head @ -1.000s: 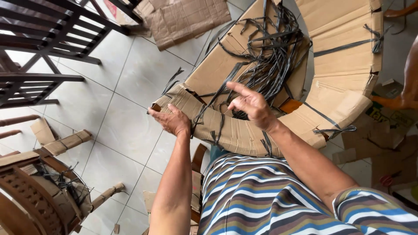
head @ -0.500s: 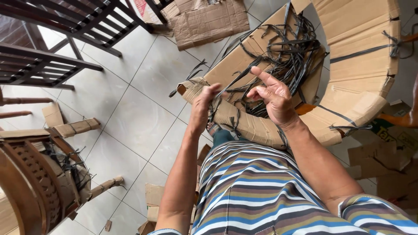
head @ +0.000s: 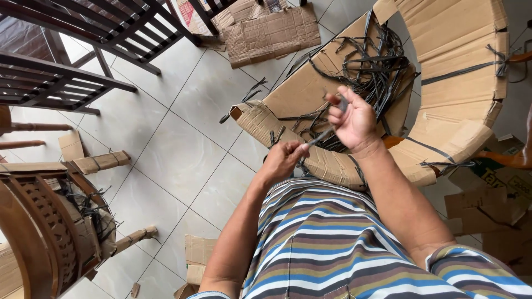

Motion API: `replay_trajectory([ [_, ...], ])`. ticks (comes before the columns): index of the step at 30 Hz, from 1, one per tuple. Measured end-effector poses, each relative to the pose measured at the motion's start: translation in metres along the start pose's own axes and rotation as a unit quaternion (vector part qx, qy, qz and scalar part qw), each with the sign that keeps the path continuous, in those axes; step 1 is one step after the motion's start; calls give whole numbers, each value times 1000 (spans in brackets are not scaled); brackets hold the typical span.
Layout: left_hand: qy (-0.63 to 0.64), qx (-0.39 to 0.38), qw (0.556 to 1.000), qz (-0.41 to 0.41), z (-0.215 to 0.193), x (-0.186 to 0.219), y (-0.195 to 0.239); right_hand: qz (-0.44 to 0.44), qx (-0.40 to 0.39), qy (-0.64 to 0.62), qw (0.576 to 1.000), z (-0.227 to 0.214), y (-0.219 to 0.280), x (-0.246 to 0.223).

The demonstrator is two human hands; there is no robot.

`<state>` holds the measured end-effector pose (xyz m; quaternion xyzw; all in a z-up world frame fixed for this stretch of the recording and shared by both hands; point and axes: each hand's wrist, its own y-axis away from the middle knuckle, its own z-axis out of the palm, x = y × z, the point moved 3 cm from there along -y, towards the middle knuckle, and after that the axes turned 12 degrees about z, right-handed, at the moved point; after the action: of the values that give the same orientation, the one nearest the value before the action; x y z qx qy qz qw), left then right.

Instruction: Securing cardboard padding to a wooden chair frame by tying black plastic strips around it.

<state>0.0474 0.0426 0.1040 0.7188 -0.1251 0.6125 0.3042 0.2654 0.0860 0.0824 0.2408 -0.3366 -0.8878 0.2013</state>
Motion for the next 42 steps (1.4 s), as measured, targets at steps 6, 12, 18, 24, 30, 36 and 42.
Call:
replay_trajectory([
  [6,83,-14,996,15,5,12,-1,-2,-156,270,950,48,65,-25],
  [12,477,111,872,28,24,22,-52,33,-202,402,892,29,84,8],
  [18,387,298,868,90,-14,32,-63,-11,-51,463,885,-24,64,-10],
  [24,247,257,932,70,-4,27,-57,-112,59,580,804,-23,59,-22],
  [30,176,224,957,62,15,23,-53,-51,-67,490,867,49,58,-7],
  [36,169,168,970,50,11,37,-34,-139,51,388,909,45,35,-2],
  [42,390,199,899,-19,-34,13,-14,-173,133,240,946,-35,-2,-77],
])
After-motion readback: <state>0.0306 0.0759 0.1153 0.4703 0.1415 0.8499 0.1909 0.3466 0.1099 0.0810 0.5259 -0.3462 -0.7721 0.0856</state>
